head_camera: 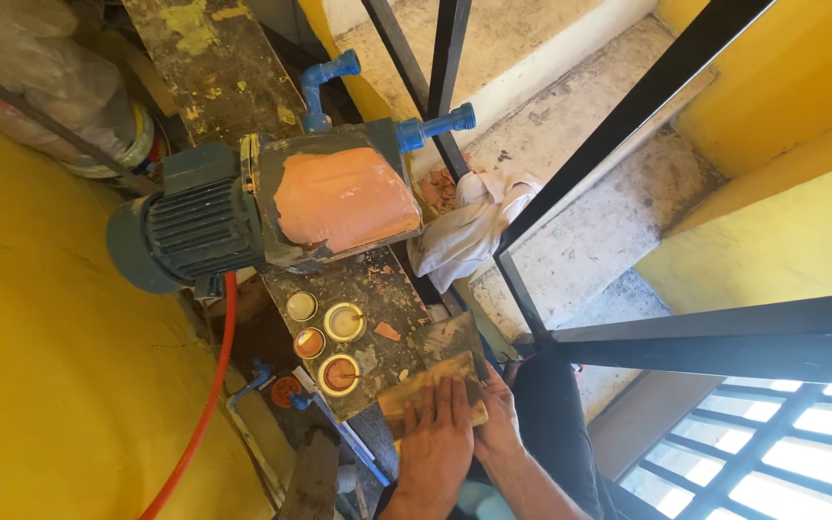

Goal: Sanding a motor or pump component with sandpaper.

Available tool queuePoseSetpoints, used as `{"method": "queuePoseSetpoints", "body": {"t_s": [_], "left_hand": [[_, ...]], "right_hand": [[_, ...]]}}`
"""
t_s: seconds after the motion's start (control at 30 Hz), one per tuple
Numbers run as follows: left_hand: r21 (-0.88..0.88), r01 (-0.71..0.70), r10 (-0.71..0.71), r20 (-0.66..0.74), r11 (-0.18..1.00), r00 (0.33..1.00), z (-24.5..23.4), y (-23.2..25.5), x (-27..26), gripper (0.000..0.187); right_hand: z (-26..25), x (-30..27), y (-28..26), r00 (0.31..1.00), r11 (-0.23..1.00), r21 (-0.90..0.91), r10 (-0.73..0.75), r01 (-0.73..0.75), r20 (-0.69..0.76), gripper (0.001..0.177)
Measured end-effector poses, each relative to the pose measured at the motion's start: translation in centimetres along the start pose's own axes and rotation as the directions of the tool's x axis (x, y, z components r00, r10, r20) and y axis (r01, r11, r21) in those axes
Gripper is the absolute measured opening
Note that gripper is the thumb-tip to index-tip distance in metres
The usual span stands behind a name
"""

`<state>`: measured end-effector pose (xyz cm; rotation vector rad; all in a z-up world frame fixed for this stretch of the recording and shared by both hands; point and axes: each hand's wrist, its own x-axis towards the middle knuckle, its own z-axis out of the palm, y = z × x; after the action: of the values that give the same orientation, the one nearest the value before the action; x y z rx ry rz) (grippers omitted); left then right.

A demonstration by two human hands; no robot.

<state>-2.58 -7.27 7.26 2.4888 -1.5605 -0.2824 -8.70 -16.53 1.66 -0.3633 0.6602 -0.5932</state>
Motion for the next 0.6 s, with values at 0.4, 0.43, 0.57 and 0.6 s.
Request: {"method": "queuePoseSetpoints", "body": {"t_s": [0.4,0.43,0.57,0.6], "left_hand": [[0.056,-0.005,0.002,0.049,0.998,0.999,-1.1,1.4,0.8,0.053],[0.065,0.000,-0.002,0.037,0.998,0.999,-1.0,1.4,0.8,0.053],[0.152,0.062,-0.053,-0.058,0.987,0.997,-1.0,0.5,0.9,0.054],[0.143,0.058,-0.050,-0.065,0.988,0.997,-0.8,0.4,0.8,0.051]], "right_hand": [[-0.8,0.8,-0.3,1.000,0.996,-0.085,0.000,-0.003,-0.029,0.036],[-1.1,0.9,-0.2,1.000,0.993,-0.117,-0.015,0.012,-0.026,0.034],[-1.7,0.7,0.6,1.000,0.998,-0.061,0.015,-0.016,-0.003,0.027],[-1.4,0.8,0.7,0.999,0.997,-0.070,0.025,-0.028,-0.044,0.028]]}}
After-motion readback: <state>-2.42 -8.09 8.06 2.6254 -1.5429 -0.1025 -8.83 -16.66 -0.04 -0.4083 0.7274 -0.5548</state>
